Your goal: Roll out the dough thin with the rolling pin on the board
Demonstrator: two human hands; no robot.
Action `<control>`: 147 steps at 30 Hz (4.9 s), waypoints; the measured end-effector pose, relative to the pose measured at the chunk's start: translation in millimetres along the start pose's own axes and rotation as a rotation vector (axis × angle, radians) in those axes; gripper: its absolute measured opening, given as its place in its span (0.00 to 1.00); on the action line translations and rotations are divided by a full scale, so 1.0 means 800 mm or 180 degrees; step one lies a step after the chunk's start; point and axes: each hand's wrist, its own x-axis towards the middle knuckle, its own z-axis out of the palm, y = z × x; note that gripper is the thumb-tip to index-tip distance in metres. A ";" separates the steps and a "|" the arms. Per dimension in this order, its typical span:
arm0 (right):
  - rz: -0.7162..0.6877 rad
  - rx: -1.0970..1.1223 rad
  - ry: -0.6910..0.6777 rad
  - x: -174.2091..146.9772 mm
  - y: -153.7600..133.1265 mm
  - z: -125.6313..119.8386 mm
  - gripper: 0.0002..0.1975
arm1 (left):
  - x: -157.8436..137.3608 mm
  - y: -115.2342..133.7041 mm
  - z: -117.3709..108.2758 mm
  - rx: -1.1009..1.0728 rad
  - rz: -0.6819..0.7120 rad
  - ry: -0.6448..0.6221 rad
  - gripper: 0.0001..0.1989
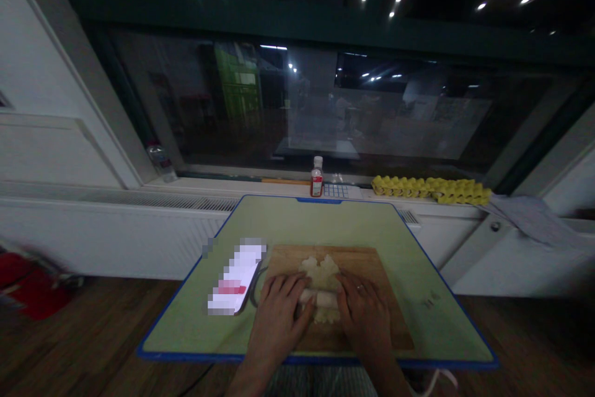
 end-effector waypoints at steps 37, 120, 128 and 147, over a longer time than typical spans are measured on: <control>0.0016 -0.0090 -0.0005 0.000 0.001 0.001 0.13 | 0.000 0.001 0.001 0.0009 0.0001 -0.0001 0.14; -0.0898 -0.0409 -0.1013 0.088 0.029 -0.009 0.19 | 0.070 -0.039 -0.002 0.0038 0.0180 -0.0884 0.30; -0.0675 -0.0110 -0.0897 0.132 0.045 0.021 0.21 | 0.114 -0.051 0.015 0.0339 -0.0388 -0.0975 0.30; -0.0665 -0.0594 -0.1238 0.139 0.047 0.028 0.21 | 0.114 -0.054 0.022 0.0356 -0.0412 -0.0874 0.28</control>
